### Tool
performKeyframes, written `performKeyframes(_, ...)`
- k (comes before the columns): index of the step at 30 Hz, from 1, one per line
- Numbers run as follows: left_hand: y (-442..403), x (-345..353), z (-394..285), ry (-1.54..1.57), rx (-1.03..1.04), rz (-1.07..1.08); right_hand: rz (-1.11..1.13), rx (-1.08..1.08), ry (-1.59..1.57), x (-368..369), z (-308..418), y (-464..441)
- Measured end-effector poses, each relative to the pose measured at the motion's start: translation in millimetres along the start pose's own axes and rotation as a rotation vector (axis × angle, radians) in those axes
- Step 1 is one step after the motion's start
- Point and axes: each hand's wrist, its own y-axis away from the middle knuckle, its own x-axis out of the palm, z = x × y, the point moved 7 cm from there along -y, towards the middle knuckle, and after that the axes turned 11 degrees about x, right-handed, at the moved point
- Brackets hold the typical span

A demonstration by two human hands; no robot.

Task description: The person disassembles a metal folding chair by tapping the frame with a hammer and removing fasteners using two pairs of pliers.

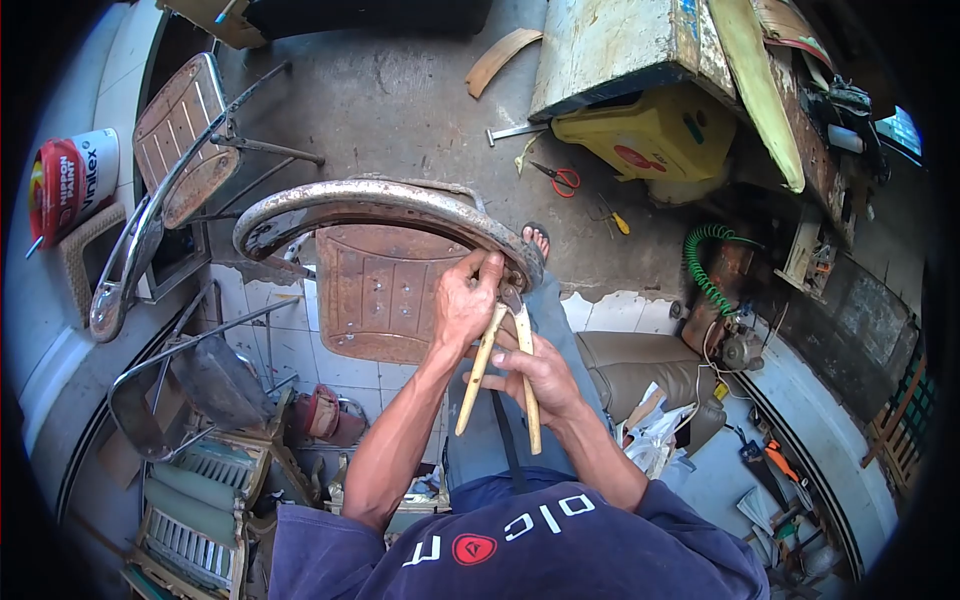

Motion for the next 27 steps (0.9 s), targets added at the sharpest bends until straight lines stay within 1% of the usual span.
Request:
performKeyframes(2,-5.0,-2.8,1.6,-0.031,-0.006,0.041,0.013,-0.009,-0.038,-2.1,-0.6,-1.3)
performKeyframes(4,-10.1,-1.8,5.7,0.027,0.035,0.077,0.135,0.049,-0.126,4.8,3.3,0.7)
performKeyframes(5,-9.6,-0.2,9.5,0.109,0.047,0.072,0.146,0.071,-0.127,6.8,6.9,5.8)
performKeyframes(6,-8.0,-1.4,11.7,0.108,0.042,0.069,0.142,0.095,-0.145,5.9,8.6,8.0)
performKeyframes(9,-9.9,2.9,17.0,0.266,-0.014,0.124,0.109,0.122,-0.131,13.3,16.7,15.4)
performKeyframes(15,-13.4,5.3,23.0,0.383,-0.025,0.139,0.067,0.159,-0.075,17.9,24.8,15.9)
performKeyframes(16,-14.6,5.0,21.8,0.413,-0.022,0.147,0.031,0.179,-0.080,18.2,26.0,17.0)
performKeyframes(20,-16.3,2.7,22.3,0.382,-0.029,0.207,-0.077,0.201,-0.091,16.5,28.5,14.6)
performKeyframes(22,-19.3,7.3,31.4,0.461,-0.042,0.209,-0.076,0.199,-0.074,14.9,24.9,7.6)
performKeyframes(23,-20.4,8.3,35.1,0.480,-0.027,0.203,-0.125,0.167,-0.064,15.2,23.1,6.7)
performKeyframes(24,-20.6,6.5,32.7,0.480,-0.026,0.199,-0.123,0.168,-0.061,18.5,22.4,6.2)
performKeyframes(27,-19.3,8.8,30.5,0.455,-0.053,0.211,-0.216,0.119,-0.092,25.6,23.0,9.3)
